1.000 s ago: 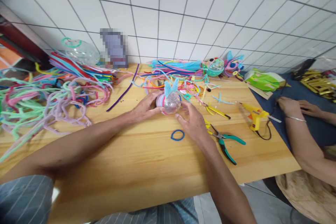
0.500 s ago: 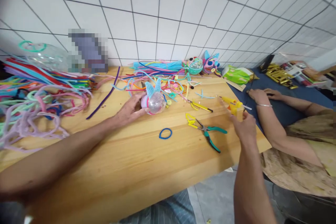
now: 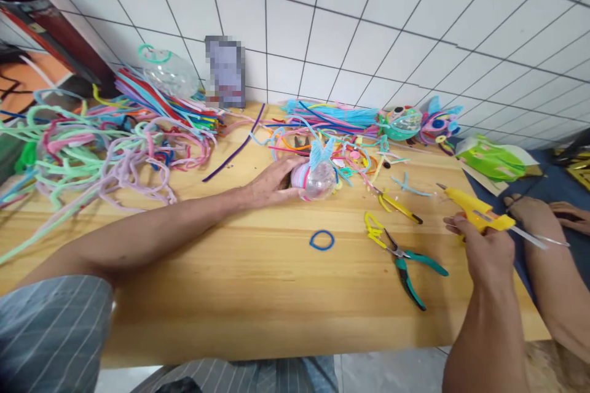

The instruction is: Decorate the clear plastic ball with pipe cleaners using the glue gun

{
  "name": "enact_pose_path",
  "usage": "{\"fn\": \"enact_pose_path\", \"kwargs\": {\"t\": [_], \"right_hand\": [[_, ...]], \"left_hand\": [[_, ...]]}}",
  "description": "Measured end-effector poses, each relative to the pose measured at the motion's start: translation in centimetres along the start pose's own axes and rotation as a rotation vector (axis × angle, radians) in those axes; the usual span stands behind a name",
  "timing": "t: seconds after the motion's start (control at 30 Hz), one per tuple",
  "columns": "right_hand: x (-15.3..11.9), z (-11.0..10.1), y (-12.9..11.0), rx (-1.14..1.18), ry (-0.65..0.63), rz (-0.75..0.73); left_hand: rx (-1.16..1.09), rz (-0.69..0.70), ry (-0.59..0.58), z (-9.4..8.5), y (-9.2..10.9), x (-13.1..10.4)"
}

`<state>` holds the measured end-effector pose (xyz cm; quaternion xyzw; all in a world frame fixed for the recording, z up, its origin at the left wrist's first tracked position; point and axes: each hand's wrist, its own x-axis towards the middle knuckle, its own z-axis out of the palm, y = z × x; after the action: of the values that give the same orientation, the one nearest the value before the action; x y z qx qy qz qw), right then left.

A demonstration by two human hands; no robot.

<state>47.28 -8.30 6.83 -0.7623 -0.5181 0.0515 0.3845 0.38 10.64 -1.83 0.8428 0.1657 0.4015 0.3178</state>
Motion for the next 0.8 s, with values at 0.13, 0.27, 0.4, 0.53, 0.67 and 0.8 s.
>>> {"fn": "enact_pose_path", "kwargs": {"t": [0.13,0.27,0.4,0.53,0.67,0.8], "right_hand": [[-3.6,1.9,-7.5,0.032,0.079,0.187],[-7.1,4.5,-11.9,0.085,-0.094,-0.041],[-9.2,6.8,-13.3,-0.034,-0.191,-0.313],[-9.9,8.0,-14.0,-0.068,-0.304,-0.490],[-10.1,8.4,-14.2,-0.093,-0.320,-0.528],[-10.1,8.6,-14.3,-0.140,-0.309,-0.514]], "left_hand": [[0.007,0.006,-0.004,-0.1,0.2,0.0],[0.000,0.007,0.007,-0.1,0.3,-0.1],[-0.001,0.015,0.011,0.0,0.5,-0.1],[0.019,0.042,0.015,0.0,0.6,-0.1],[0.009,0.028,0.021,0.0,0.8,-0.1],[0.012,0.006,0.007,0.0,0.9,-0.2]]}}
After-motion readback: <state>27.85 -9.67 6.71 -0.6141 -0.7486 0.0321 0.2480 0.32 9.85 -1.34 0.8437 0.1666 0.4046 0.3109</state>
